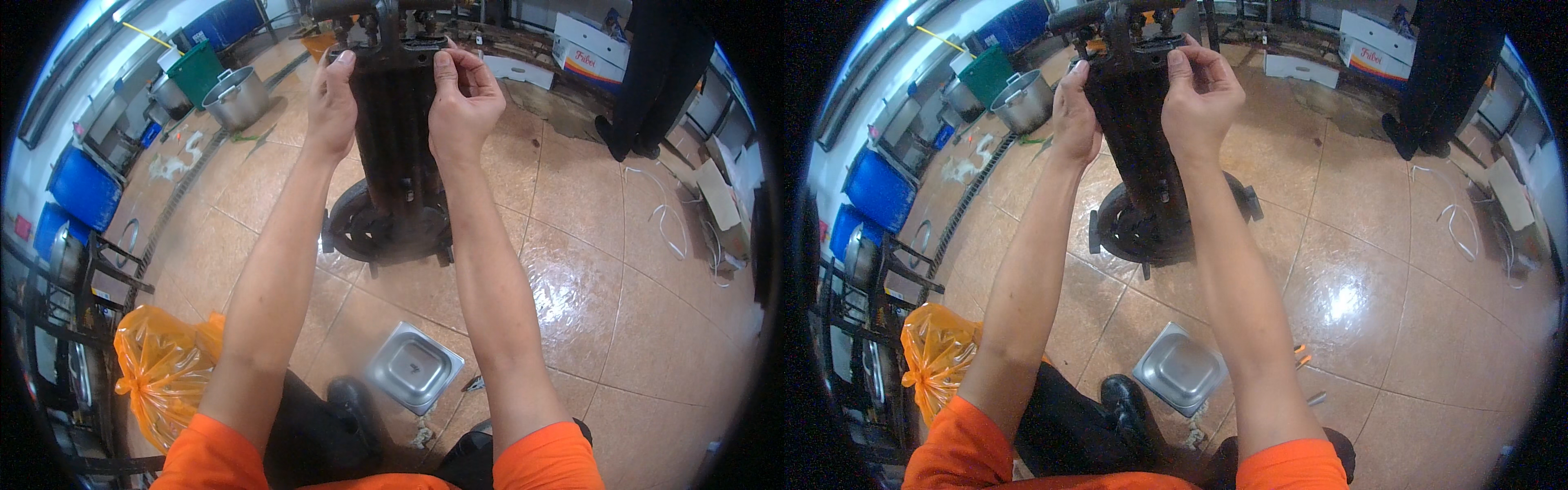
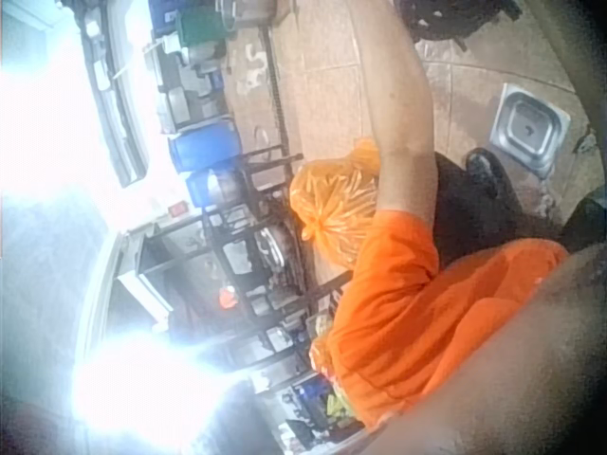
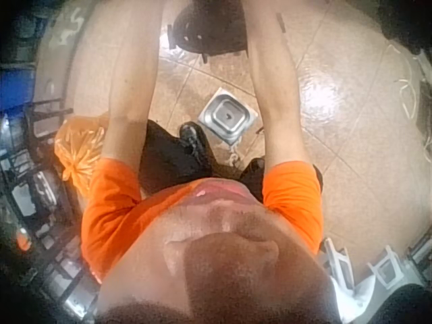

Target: The person assembles a mechanical part by attaching a smaller component to a larger cylindrical object. They use a cloth to wipe the part and then secure it with a bolt.

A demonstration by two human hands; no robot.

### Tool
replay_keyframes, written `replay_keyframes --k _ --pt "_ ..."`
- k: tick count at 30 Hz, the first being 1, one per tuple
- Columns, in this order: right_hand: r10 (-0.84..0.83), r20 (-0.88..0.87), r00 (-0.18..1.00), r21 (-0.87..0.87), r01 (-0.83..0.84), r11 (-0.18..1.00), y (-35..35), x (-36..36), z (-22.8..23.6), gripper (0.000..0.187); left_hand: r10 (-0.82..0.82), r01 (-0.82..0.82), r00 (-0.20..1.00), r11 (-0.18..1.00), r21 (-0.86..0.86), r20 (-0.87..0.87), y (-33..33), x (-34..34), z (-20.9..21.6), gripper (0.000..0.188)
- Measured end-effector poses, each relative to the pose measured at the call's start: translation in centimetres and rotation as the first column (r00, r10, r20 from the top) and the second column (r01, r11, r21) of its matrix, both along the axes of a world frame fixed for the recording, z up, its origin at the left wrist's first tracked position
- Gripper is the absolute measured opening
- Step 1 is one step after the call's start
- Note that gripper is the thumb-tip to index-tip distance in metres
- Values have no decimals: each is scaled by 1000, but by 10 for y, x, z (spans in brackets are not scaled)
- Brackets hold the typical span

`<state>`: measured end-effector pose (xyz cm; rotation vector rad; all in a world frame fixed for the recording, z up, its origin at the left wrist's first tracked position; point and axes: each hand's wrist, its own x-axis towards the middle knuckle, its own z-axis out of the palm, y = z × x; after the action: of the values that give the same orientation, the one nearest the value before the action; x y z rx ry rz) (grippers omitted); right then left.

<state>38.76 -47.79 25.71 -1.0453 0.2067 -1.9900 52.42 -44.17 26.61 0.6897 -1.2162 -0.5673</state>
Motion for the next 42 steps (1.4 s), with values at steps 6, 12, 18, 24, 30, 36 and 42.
replay_keyframes --k 6,12,18,24,30,36,42 --pt "4 5 1000 12 -4 1000 2 0 2 10 -69 70 997 997 15 -33 -1 2 3 32" --pt "-38 -16 999 21 38 999 4 -6 -5 10 -306 312 936 950 5 -175 20 -14 4 37" --pt "-67 2 998 -7 67 998 -3 -6 0 10 -250 253 956 967 1 -152 12 -11 7 38" --pt "-70 1 998 -35 70 997 -8 -5 -3 10 -262 264 950 964 -12 -169 13 -13 7 37" --pt "-98 -23 995 -49 97 994 -11 -3 -5 10 -219 222 964 975 -2 -148 11 -7 6 42" --pt "-72 -11 997 -59 71 996 -9 -1 -5 10 -264 267 951 964 -4 -159 13 -6 7 37" --pt "-58 1 998 -43 58 997 -9 -3 -3 10 -247 247 955 969 -19 -162 11 -12 7 36"
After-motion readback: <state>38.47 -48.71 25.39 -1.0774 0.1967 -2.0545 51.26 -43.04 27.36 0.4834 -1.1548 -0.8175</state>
